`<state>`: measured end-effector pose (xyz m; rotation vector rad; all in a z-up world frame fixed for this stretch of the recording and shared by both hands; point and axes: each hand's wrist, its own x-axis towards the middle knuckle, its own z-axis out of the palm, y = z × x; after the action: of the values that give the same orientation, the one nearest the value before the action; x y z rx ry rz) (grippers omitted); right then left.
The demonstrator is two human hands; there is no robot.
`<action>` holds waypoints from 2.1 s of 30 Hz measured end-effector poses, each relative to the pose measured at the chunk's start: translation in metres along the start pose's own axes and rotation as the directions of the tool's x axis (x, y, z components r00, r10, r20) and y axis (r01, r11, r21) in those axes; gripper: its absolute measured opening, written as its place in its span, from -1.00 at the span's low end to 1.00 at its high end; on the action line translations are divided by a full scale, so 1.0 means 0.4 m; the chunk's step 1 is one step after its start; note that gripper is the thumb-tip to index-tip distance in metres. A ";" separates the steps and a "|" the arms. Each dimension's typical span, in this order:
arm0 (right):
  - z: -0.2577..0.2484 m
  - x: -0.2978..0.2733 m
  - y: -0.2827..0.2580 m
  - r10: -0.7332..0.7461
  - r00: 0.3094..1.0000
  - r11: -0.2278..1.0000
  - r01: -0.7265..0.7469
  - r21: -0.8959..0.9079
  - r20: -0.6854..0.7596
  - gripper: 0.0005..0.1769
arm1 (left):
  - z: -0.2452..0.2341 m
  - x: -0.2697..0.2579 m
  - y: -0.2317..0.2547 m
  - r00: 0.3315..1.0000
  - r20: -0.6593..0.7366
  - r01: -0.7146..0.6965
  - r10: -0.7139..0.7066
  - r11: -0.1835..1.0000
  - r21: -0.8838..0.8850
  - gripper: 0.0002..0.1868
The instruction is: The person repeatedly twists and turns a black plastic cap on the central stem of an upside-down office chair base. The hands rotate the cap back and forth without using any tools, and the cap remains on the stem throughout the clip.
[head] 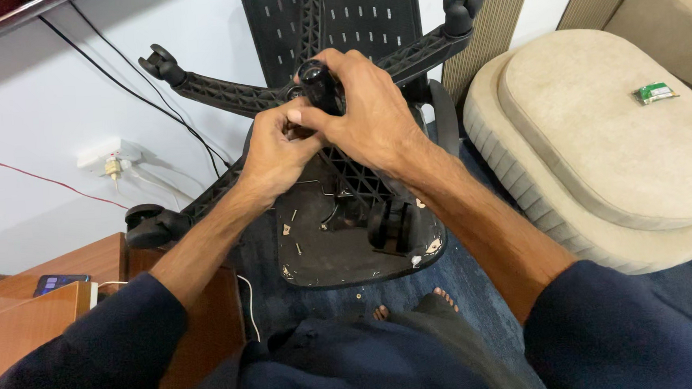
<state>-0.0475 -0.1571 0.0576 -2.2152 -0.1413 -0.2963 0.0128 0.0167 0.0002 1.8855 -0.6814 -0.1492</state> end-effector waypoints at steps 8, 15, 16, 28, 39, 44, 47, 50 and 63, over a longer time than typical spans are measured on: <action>0.030 0.004 0.043 -0.164 0.983 0.966 0.178 0.189 -0.084 -0.34 | -0.011 0.000 0.035 0.997 0.049 0.070 -0.067 0.995 -0.075 -0.80; 0.058 0.003 0.029 -0.188 0.963 0.982 0.186 -0.030 -0.194 -0.30 | -0.009 -0.008 -0.004 0.997 -0.070 0.016 -0.019 0.999 -0.045 -0.71; 0.059 0.003 0.032 -0.200 0.964 0.979 0.204 0.002 -0.176 -0.30 | -0.013 -0.006 -0.020 0.999 -0.044 0.006 -0.008 0.999 -0.041 -0.79; 0.101 -0.007 0.045 -0.172 0.963 0.966 0.206 0.157 -0.208 -0.45 | -0.011 0.004 -0.013 0.997 -0.022 0.066 -0.068 0.995 -0.081 -0.80; 0.082 0.011 0.034 -0.331 0.928 0.906 0.364 0.216 -0.174 -0.33 | -0.029 -0.001 -0.034 0.998 0.033 0.063 -0.061 0.993 -0.095 -0.93; 0.073 0.013 0.015 -0.078 0.995 0.981 0.088 0.175 -0.065 -0.40 | -0.023 0.001 -0.020 0.996 0.061 0.067 -0.060 0.989 -0.135 -0.81; 0.081 0.015 0.008 -0.132 0.976 0.988 0.144 0.061 -0.173 -0.42 | 0.001 0.000 -0.007 0.998 -0.041 0.054 -0.057 0.995 -0.084 -0.75; 0.092 0.020 0.011 -0.191 0.950 0.981 0.191 -0.024 -0.249 -0.40 | 0.012 -0.006 -0.011 0.993 -0.098 0.057 -0.066 0.994 -0.092 -0.75; 0.045 0.023 0.024 -0.148 0.963 0.963 0.192 0.189 -0.223 -0.42 | -0.001 0.019 -0.013 0.996 0.055 0.085 -0.077 0.984 -0.157 -0.80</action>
<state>-0.0339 -0.1489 0.0420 -1.9527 -0.2391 -0.5796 0.0213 0.0142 -0.0026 1.7614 -0.6084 -0.2945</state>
